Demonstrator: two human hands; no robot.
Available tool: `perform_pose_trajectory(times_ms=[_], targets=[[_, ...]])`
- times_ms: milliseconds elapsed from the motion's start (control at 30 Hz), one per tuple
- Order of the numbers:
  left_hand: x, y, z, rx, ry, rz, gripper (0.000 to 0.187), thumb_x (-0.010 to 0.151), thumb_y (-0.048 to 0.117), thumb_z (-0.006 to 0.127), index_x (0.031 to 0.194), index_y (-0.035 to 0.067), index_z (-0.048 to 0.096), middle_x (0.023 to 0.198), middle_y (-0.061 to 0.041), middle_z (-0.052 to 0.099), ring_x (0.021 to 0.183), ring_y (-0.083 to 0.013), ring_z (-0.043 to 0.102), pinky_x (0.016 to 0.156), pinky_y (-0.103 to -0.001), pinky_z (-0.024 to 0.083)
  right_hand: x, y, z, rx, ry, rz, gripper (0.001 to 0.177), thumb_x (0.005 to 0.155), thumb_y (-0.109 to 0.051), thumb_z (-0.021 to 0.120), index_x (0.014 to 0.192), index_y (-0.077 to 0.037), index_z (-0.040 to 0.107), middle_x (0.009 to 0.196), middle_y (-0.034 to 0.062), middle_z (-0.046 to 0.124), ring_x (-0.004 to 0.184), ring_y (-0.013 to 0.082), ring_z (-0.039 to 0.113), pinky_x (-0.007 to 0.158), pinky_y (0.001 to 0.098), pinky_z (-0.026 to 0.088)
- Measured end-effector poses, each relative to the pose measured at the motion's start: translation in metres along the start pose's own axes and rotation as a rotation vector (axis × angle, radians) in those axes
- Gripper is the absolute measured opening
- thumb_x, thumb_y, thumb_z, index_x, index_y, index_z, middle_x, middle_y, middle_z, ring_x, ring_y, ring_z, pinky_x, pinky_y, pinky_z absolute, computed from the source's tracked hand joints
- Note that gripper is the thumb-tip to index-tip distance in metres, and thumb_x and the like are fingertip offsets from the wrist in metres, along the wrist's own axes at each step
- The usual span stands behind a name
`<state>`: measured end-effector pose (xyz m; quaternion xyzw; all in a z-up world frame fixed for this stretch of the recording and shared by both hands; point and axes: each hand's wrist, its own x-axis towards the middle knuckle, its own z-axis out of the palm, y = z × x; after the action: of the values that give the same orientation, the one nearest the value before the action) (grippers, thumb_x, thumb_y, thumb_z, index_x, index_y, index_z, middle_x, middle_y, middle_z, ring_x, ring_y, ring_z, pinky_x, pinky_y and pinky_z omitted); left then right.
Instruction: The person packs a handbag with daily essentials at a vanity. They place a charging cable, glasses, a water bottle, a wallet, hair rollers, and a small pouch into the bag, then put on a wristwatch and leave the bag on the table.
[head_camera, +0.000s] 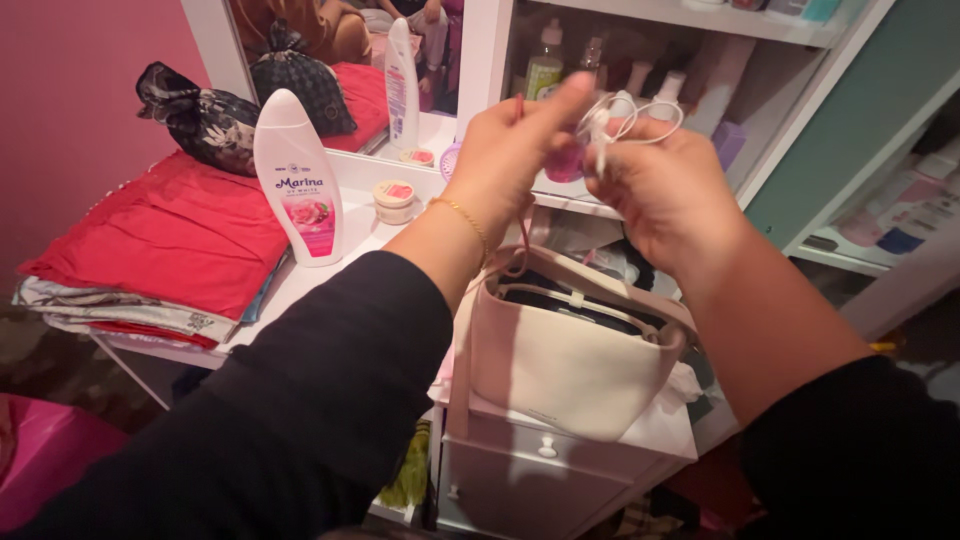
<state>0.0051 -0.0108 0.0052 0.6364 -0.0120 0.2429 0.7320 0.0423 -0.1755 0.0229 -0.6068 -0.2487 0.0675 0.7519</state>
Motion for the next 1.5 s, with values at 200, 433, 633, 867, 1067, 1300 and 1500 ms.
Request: perform_pose_trajectory(times_ms=[200,433,633,867,1067,1300,1500], targets=[[0.010,-0.012,0.000,0.285,0.049,0.211,0.027,0.078,0.025,0.083,0.087,0.000,0.075,0.074,-0.003,0.075,0.064,-0.0083,0.066,0.058,-0.024,0.053,0.001,0.004,0.003,-0.125,0.089,-0.087,0.011,0.087,0.003,0.070,0.098,0.003,0.066,0.095,0.0107,0.069,0.081,0.0171,0.069,0.071,0.0278,0.060],[0.001,-0.002,-0.017,0.166,-0.076,-0.105,0.022,0.079,0.019,0.081,0.090,0.005,0.069,0.076,-0.003,0.075,0.057,-0.0091,0.061,0.046,-0.027,0.045,0.015,-0.001,-0.009,0.630,0.102,0.229,0.016,0.100,-0.002,0.057,0.111,0.010,0.056,0.111,0.0217,0.067,0.100,0.0296,0.071,0.088,0.0347,0.061],[-0.001,0.007,-0.023,-0.057,0.020,-0.240,0.014,0.081,0.016,0.072,0.086,0.003,0.067,0.070,-0.004,0.060,0.043,-0.0156,0.049,0.034,-0.032,0.035,0.020,0.004,-0.012,0.608,0.066,0.303,0.020,0.098,-0.013,0.053,0.109,0.000,0.063,0.107,0.0137,0.070,0.100,0.0240,0.071,0.082,0.0389,0.062],[-0.001,0.005,-0.042,-0.055,0.073,-0.157,0.012,0.082,0.016,0.066,0.088,0.006,0.070,0.072,0.000,0.060,0.047,-0.0127,0.050,0.036,-0.029,0.041,0.030,0.032,0.009,0.293,0.036,0.496,0.014,0.093,-0.010,0.060,0.106,-0.005,0.061,0.097,0.0091,0.066,0.085,0.0180,0.065,0.080,0.0334,0.056],[0.006,0.000,-0.043,0.101,0.014,-0.052,0.015,0.084,0.018,0.067,0.091,0.005,0.070,0.073,0.000,0.066,0.054,-0.0095,0.057,0.042,-0.027,0.043,0.028,0.033,0.041,0.303,-0.032,0.466,0.019,0.090,-0.019,0.056,0.102,-0.006,0.064,0.094,0.0061,0.067,0.078,0.0181,0.064,0.073,0.0339,0.055],[-0.002,0.024,-0.032,0.951,0.197,0.292,0.028,0.091,0.035,0.060,0.099,0.011,0.072,0.090,-0.019,0.075,0.088,-0.0371,0.072,0.079,-0.046,0.055,0.010,0.020,0.060,0.449,-0.163,0.343,0.065,0.083,-0.073,0.060,0.109,-0.013,0.065,0.095,0.0023,0.067,0.081,0.0166,0.065,0.073,0.0329,0.055],[-0.014,0.044,-0.028,1.242,0.051,0.270,0.033,0.094,0.034,0.048,0.116,0.012,0.058,0.098,-0.019,0.074,0.096,-0.0423,0.069,0.083,-0.055,0.051,0.001,0.016,0.059,0.251,-0.247,0.105,0.083,0.066,-0.074,0.074,0.129,-0.024,0.054,0.112,-0.0051,0.060,0.096,0.0122,0.062,0.073,0.0325,0.048]])
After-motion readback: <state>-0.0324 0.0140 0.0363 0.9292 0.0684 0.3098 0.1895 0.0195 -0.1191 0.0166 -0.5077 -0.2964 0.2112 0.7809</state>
